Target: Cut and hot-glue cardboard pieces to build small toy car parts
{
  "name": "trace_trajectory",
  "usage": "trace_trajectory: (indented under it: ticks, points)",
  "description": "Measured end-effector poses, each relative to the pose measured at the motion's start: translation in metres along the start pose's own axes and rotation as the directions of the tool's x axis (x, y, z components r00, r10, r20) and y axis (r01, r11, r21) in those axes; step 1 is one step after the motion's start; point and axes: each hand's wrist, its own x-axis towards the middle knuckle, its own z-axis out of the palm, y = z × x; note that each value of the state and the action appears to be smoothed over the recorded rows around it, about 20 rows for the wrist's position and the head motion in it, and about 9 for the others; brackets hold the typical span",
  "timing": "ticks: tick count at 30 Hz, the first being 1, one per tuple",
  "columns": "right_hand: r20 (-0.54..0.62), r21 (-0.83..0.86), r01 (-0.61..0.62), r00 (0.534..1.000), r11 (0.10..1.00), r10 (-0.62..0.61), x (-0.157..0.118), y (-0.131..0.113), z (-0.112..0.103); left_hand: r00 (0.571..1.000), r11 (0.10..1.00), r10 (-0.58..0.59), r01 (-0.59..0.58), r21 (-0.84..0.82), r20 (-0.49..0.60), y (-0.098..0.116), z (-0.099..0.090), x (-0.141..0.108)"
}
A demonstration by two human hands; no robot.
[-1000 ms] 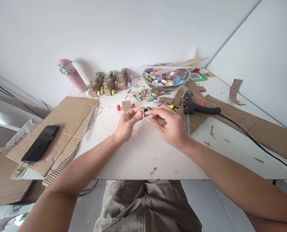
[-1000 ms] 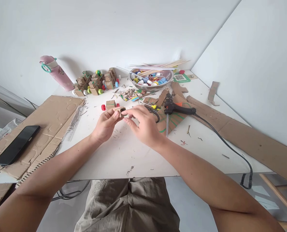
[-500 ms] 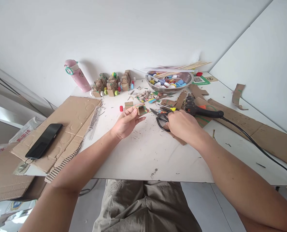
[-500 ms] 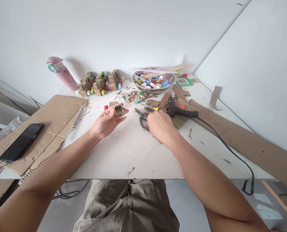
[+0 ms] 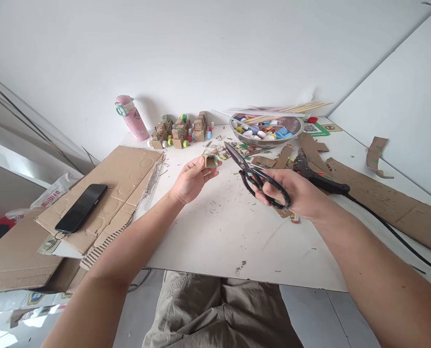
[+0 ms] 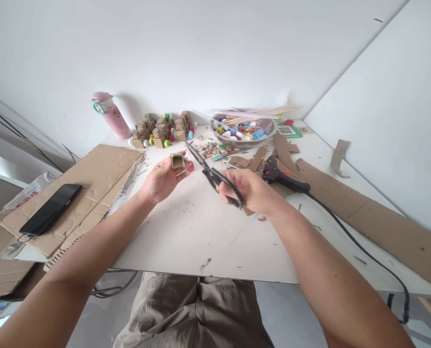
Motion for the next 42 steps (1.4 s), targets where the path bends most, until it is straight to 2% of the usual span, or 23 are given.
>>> trace_trajectory:
  ticks: [7, 12, 15, 18, 23, 25, 28, 30, 33, 38, 42]
  points:
    - [0.163, 0.062, 0.045, 0.985, 0.997, -0.055, -0.006, -0.001, 0.001, 0.999, 0.997, 0.037, -0.039, 0.063, 0.036, 0.002, -0.005, 0.002]
    - [0.312, 0.193, 0.081, 0.94, 0.978, -0.14, -0.002, 0.011, 0.006, 0.999, 0.997, 0.05, -0.051, 0.059, 0.008, 0.001, -0.003, 0.002]
    - [0.351, 0.164, 0.072, 0.928, 0.984, -0.127, 0.0, 0.018, 0.008, 0.999, 0.998, 0.048, -0.048, 0.038, 0.0, 0.002, -0.002, 0.002]
    - [0.279, 0.052, -0.014, 0.96, 0.999, -0.001, 0.0, 0.016, 0.01, 0.999, 0.998, 0.051, -0.051, 0.034, -0.006, 0.003, -0.003, 0.002]
    - [0.097, -0.098, -0.065, 0.993, 0.993, 0.074, 0.0, 0.012, 0.018, 0.998, 0.998, 0.039, -0.038, 0.041, -0.04, 0.004, -0.004, 0.003]
    - [0.014, -0.206, -0.073, 0.997, 0.976, 0.078, 0.001, 0.016, 0.021, 0.999, 0.998, 0.048, -0.047, 0.047, -0.024, 0.003, -0.004, 0.003]
    - [-0.113, -0.438, -0.04, 0.994, 0.898, -0.01, 0.002, 0.019, 0.023, 0.997, 0.994, 0.075, -0.076, 0.08, 0.015, 0.003, -0.005, 0.003]
    - [-0.144, -0.561, -0.025, 0.987, 0.827, -0.068, 0.001, 0.017, 0.024, 0.996, 0.99, 0.089, -0.092, 0.107, 0.032, 0.003, -0.006, 0.003]
    - [-0.169, -0.646, -0.038, 0.981, 0.762, -0.094, -0.003, 0.01, 0.024, 0.995, 0.988, 0.096, -0.097, 0.118, 0.016, 0.004, -0.005, 0.003]
    - [-0.176, -0.646, -0.015, 0.976, 0.763, -0.129, -0.004, 0.007, 0.025, 0.996, 0.992, 0.084, -0.081, 0.093, -0.024, 0.004, -0.003, 0.002]
    - [-0.193, -0.646, -0.045, 0.976, 0.762, -0.105, -0.003, 0.008, 0.028, 0.997, 0.994, 0.062, -0.059, 0.095, -0.034, 0.003, -0.005, 0.003]
